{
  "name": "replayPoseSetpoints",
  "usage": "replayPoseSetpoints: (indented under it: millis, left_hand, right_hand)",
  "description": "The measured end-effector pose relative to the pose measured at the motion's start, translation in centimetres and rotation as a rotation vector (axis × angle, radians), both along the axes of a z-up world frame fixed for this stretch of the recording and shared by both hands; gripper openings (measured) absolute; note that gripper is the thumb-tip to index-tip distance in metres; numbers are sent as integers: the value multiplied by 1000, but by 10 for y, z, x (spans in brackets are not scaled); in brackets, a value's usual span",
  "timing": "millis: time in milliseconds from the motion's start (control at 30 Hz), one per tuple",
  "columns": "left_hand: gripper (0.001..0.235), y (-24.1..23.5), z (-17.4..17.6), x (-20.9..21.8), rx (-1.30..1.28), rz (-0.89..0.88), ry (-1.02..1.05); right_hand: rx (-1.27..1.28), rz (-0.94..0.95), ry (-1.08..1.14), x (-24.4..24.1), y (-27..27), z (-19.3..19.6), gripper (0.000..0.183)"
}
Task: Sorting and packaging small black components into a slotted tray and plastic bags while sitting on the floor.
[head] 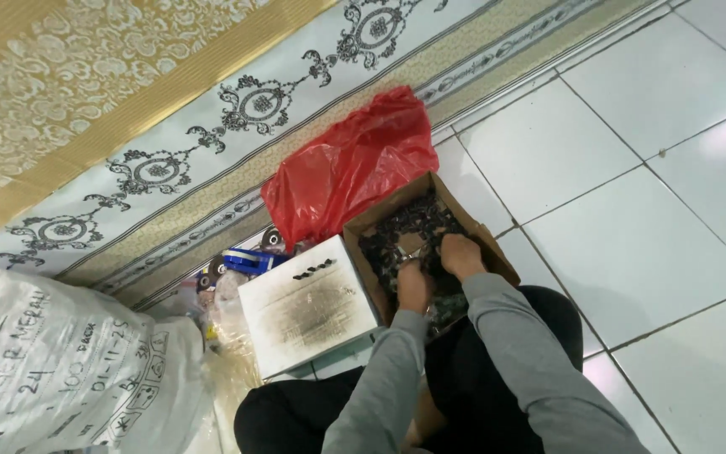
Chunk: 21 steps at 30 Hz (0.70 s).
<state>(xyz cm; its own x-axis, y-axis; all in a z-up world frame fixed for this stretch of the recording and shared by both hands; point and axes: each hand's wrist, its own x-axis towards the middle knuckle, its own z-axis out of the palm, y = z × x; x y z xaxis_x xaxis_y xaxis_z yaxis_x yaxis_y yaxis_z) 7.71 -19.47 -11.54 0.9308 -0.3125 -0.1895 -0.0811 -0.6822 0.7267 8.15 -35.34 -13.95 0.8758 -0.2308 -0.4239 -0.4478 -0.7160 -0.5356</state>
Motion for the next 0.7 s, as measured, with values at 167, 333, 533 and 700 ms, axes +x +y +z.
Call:
replayPoseSetpoints:
  millis: [167,333,533,700]
  left_hand:
    - [24,20,63,0,-308,158,168]
    - [25,72,68,-10,-687,229,184]
    - [22,115,91,-38,-809,264,139]
    - [21,138,95,-59,-776,224,178]
  right_hand:
    - [288,-144,-154,4,-4,45,25]
    - [737,-208,-293,-22,21,69,25]
    - [960,-174,-316,-60,72,114,20]
    - [925,-128,-354,-76,112,95,13]
